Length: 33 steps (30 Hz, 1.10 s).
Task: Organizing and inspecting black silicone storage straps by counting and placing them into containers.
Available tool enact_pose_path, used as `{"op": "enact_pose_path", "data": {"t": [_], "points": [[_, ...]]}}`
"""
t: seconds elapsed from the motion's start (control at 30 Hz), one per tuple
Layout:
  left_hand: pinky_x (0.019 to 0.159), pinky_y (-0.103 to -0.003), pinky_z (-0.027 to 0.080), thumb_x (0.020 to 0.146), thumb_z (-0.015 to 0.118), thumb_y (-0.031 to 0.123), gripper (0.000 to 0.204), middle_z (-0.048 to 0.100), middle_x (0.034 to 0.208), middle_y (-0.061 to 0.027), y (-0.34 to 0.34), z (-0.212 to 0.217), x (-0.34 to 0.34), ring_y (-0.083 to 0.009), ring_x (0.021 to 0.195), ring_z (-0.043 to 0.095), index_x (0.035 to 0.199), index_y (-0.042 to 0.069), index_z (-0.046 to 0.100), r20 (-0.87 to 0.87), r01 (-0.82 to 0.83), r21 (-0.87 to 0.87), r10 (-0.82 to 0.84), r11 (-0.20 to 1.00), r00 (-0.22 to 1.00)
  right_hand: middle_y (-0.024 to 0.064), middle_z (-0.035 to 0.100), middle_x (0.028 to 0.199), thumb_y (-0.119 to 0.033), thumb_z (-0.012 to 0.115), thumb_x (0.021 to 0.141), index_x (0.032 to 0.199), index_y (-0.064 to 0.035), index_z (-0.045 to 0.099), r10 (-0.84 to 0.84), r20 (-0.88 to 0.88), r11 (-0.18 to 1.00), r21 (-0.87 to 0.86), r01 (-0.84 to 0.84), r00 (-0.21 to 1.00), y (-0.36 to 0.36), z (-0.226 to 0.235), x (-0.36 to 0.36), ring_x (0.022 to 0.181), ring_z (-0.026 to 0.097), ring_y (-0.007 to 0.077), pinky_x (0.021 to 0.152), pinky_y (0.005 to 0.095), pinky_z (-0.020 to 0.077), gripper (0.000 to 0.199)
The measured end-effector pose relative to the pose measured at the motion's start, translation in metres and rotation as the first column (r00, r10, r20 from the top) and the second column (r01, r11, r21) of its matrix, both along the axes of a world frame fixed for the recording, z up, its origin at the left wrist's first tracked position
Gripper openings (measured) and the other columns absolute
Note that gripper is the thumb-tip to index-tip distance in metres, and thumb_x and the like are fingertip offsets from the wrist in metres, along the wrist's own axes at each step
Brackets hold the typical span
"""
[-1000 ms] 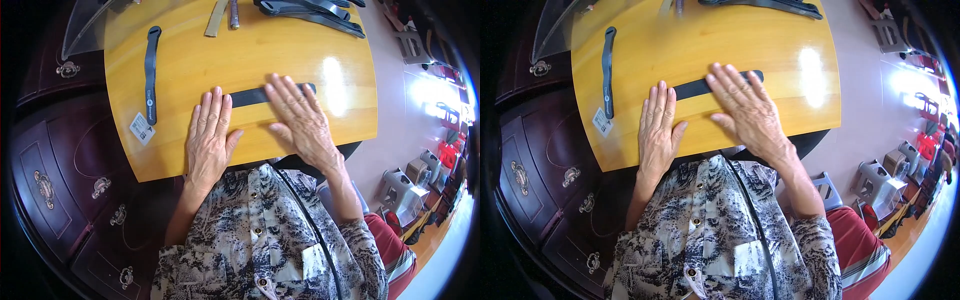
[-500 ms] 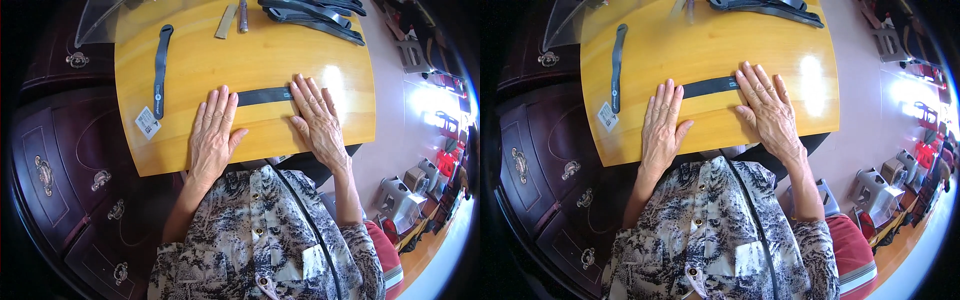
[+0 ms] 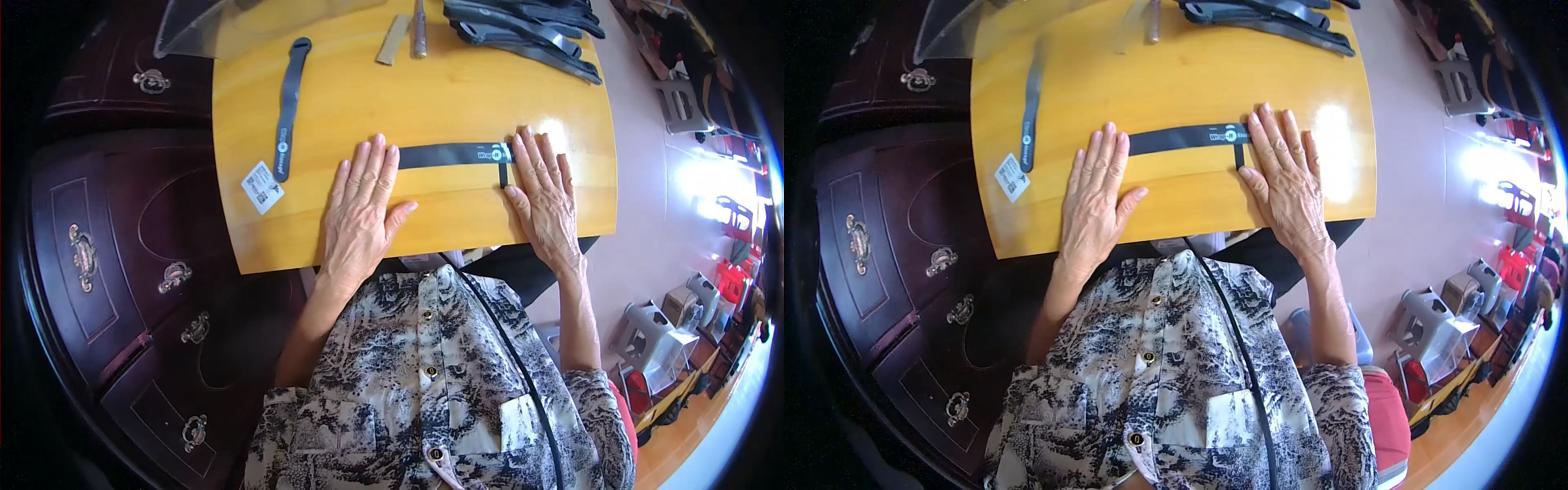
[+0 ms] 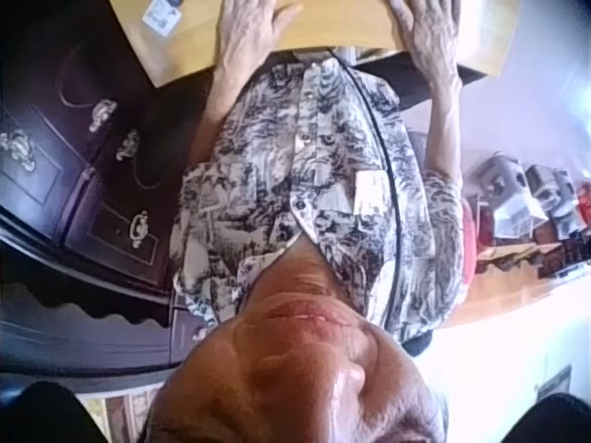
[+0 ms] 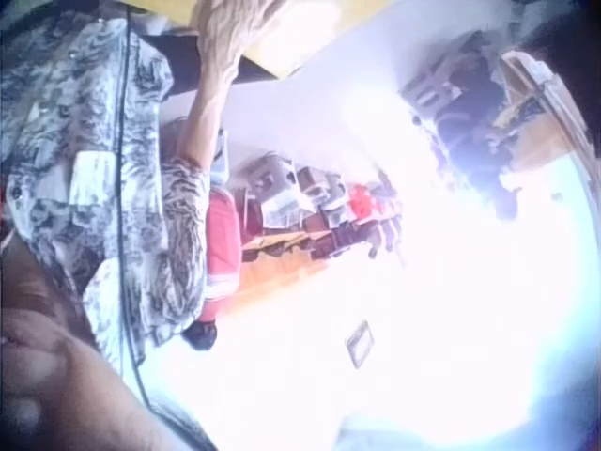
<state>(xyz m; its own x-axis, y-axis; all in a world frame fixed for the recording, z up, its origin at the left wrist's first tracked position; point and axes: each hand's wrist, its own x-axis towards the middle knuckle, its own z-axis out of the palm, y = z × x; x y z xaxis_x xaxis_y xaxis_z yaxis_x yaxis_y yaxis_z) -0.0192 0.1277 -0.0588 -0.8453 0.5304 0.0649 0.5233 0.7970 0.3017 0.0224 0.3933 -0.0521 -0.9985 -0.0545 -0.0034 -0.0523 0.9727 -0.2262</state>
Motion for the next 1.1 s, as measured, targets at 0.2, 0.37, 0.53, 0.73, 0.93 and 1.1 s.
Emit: {"op": "enact_pose_path", "data": {"t": [0.2,0.37,0.53,0.73,0.93,1.1], "points": [[0.114,-0.044,0.019,0.09,0.054,0.039,0.07,0.024,0.154,-0.0093,0.006,0.007,-0.004,-0.0279,0.141,0.023,0.147,0.01,0.027,-0.027,0.04,0.029,-0.039,0.999,0.999,0.0027,0.025,0.154,-0.045,0.045,0.093,0.147,-0.0144,0.03,0.066,-0.018,0.998,-0.001,-0.067,0.998,-0.022,0.01,-0.004,0.143,0.018,0.0215,0.117,0.0413,0.0085,0.063],[0.113,-0.047,0.021,0.091,0.054,0.037,0.065,0.027,0.153,-0.0074,0.015,0.002,-0.011,-0.0324,0.14,0.024,0.146,0.014,0.031,-0.039,0.113,0.107,-0.11,0.988,0.993,0.0022,0.027,0.153,-0.047,0.046,0.091,0.146,-0.0145,0.031,0.212,-0.037,0.977,0.021,-0.211,0.977,-0.052,0.008,-0.02,0.143,0.02,0.0207,0.117,0.0418,0.0111,0.066],[0.113,-0.046,0.023,0.09,0.054,0.038,0.061,0.029,0.152,-0.0046,0.014,-0.007,-0.017,-0.0324,0.139,0.025,0.144,0.016,0.036,-0.064,0.13,0.087,-0.125,0.988,0.99,0.0039,0.027,0.153,-0.044,0.044,0.094,0.146,-0.0116,0.03,0.223,-0.025,0.974,-0.027,-0.224,0.975,-0.052,0.002,-0.025,0.143,0.02,0.0221,0.116,0.0416,0.0121,0.063],[0.114,-0.044,0.02,0.089,0.053,0.044,0.063,0.031,0.151,-0.0044,0.013,-0.018,-0.009,-0.0303,0.14,0.024,0.143,0.015,0.039,-0.116,0.115,0.016,-0.113,0.993,0.987,0.0031,0.027,0.153,-0.046,0.043,0.094,0.146,-0.0117,0.031,0.228,0.02,0.973,-0.05,-0.227,0.973,-0.056,0.005,-0.021,0.143,0.019,0.0213,0.116,0.0417,0.0119,0.064],[0.114,-0.044,0.019,0.09,0.053,0.04,0.064,0.027,0.153,-0.0048,0.015,-0.015,-0.011,-0.0312,0.141,0.02,0.146,0.014,0.032,-0.06,0.117,0.062,-0.113,0.991,0.992,0.003,0.028,0.152,-0.046,0.044,0.094,0.146,-0.0133,0.031,0.255,-0.007,0.967,0.001,-0.255,0.967,-0.063,-0.001,-0.022,0.143,0.02,0.0206,0.116,0.0412,0.0125,0.063],[0.114,-0.044,0.019,0.091,0.053,0.04,0.065,0.029,0.152,-0.0066,0.004,-0.016,-0.017,-0.031,0.14,0.023,0.145,0.011,0.033,-0.071,0.19,0.112,-0.183,0.975,0.981,0.0037,0.026,0.154,-0.041,0.044,0.095,0.146,-0.0132,0.032,0.275,0.073,0.936,-0.247,-0.25,0.959,-0.051,0.008,-0.027,0.144,0.016,0.0216,0.117,0.041,0.0092,0.06]]}}
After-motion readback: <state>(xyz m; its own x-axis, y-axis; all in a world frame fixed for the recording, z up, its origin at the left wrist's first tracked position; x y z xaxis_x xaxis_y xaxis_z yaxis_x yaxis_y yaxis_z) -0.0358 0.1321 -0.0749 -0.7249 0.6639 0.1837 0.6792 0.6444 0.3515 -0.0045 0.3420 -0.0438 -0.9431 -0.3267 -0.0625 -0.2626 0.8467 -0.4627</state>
